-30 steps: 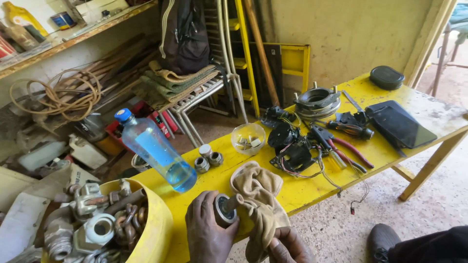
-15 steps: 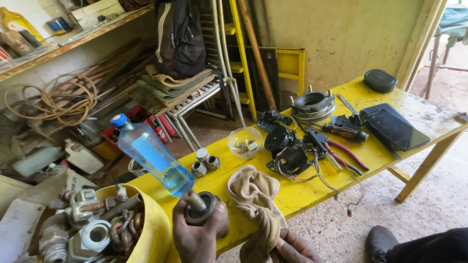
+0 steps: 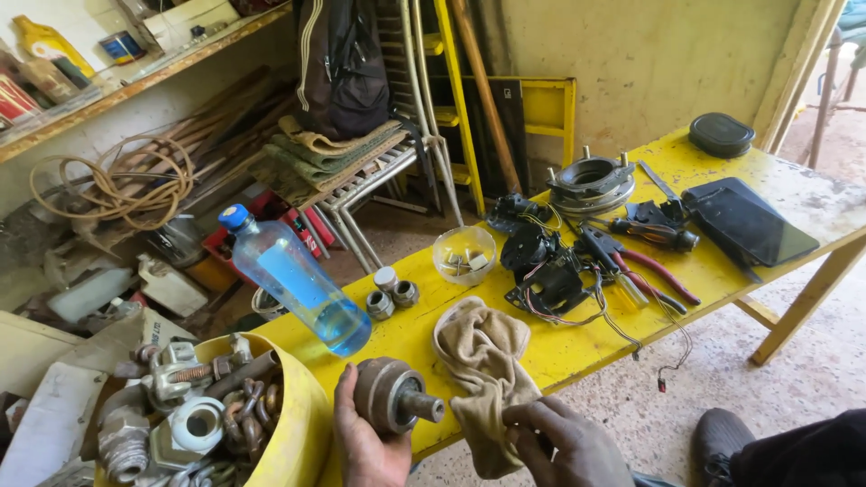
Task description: Repairing a metal mechanical assembly using a screwdriver and a cloth on a workbench
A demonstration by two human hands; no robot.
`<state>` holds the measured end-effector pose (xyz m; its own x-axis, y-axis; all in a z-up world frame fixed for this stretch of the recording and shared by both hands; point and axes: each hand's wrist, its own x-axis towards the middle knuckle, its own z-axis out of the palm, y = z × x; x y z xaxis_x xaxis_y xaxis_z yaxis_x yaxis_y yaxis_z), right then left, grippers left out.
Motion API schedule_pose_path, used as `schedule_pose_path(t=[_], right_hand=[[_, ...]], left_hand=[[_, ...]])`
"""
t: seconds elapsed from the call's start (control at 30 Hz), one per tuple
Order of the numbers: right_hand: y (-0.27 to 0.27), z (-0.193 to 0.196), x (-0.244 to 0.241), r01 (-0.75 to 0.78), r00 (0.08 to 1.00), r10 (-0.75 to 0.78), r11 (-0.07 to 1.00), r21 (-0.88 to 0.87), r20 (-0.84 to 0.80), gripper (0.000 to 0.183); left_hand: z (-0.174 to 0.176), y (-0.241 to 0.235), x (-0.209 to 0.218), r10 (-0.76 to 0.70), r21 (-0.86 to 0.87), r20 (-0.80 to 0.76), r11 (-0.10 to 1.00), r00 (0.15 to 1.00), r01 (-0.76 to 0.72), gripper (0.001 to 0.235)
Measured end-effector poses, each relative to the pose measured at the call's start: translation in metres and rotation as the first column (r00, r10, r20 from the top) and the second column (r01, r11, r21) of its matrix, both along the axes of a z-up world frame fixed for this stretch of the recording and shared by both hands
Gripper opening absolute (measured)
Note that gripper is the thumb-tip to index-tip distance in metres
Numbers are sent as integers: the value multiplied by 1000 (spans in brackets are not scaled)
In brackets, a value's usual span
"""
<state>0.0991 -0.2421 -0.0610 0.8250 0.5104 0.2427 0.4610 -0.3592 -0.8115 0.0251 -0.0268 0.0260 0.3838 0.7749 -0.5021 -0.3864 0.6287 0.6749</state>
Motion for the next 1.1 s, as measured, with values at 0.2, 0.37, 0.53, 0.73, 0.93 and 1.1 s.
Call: schedule_pose_path(t=[0.2, 0.37, 0.53, 0.73, 0.93, 1.1], right_hand=[[20, -7, -9, 18, 997, -8, 991, 131, -74, 14], [35, -8, -18, 43, 959, 11, 982, 184, -284, 10], [63, -49, -22, 273, 659, 176, 850, 450, -731, 16], [70, -79, -26, 310, 644, 244, 783, 539, -725, 10], [74, -83, -35, 315, 623, 477, 572, 758, -619, 14], [68, -93, -19, 251, 683, 309, 752, 610, -662, 13]], left_hand=[[-11, -2, 4, -30, 15, -48, 999, 998, 31, 37], [-12, -5, 6, -42, 7, -41, 999, 998, 42, 32], [-4, -10, 8, -42, 2, -62, 999, 997, 43, 35], [4, -15, 5, -130, -11, -63, 991, 989, 130, 54], [-6, -13, 7, -289, -101, 3, 952, 957, 288, 69], [-10, -9, 5, -299, -131, -32, 947, 954, 292, 66]])
